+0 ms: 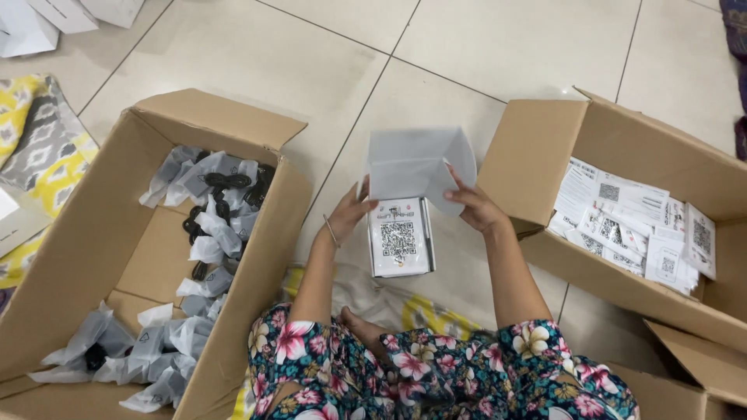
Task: The person packs electronic components and devices into retail boxes while sitting on the floor.
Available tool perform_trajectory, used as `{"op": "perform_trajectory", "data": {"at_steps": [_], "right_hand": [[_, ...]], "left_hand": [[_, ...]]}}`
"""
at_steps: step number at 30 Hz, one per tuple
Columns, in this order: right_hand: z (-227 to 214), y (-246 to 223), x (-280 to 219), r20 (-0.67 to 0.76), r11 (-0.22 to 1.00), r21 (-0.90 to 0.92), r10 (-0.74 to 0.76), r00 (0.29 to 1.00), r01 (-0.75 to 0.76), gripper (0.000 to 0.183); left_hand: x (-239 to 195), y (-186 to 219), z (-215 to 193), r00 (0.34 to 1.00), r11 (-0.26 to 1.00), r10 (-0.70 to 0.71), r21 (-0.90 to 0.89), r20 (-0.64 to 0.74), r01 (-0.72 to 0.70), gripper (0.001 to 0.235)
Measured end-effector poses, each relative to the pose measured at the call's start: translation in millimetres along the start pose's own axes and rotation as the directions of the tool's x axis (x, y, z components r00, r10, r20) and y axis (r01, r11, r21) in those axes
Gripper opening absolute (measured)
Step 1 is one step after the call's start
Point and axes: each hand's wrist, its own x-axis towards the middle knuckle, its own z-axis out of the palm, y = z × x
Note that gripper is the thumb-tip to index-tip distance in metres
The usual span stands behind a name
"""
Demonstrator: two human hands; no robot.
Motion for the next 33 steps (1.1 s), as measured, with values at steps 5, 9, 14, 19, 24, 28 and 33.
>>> {"op": "perform_trajectory", "data": {"at_steps": [5,9,14,19,24,28,33], "right_hand": [[56.9,-29.3,-65.4,0.023,0.956,-0.285,0.086,0.996,-0.076,0.074],[69.8,-37.4,-66.4,0.039,0.926,-0.378,0.035,0.999,-0.017,0.068],[72.7,-36.6,-69.5,0.032,0.913,-0.408,0.021,0.999,-0.006,0.066],[63.8,-24.8,-67.8,0.016,0.93,-0.366,0.038,0.999,-0.03,0.068],[66.9,-32.1,-80.4,0.116,0.824,-0.561,-0.021,0.993,0.083,0.076],[66.0,2.7,-101.2,0.196,0.706,-0.682,-0.077,0.978,0.192,0.084],[65.8,82.2,-133.9,0.074,0.287,-0.952,-0.117,0.99,0.105,0.08]], "left_hand": [[-42.2,-14.1,13.1,0.988,0.99,0.063,0.118,0.14,-0.08,0.096],[-36.3,-10.6,5.8,0.994,0.98,0.023,0.195,0.111,-0.045,0.101],[-44.9,-3.8,11.7,0.996,0.969,0.024,0.241,0.091,-0.045,0.099],[-47.3,-8.5,13.7,0.998,0.984,0.019,0.177,0.06,-0.029,0.099],[-52.5,-0.1,12.9,0.995,0.96,-0.02,0.28,0.096,-0.008,0.104],[-67.4,-6.9,19.4,0.992,0.824,-0.017,0.564,0.122,-0.055,0.108],[-69.8,-118.5,-1.4,0.992,0.35,-0.111,0.936,0.065,-0.022,0.104]]}}
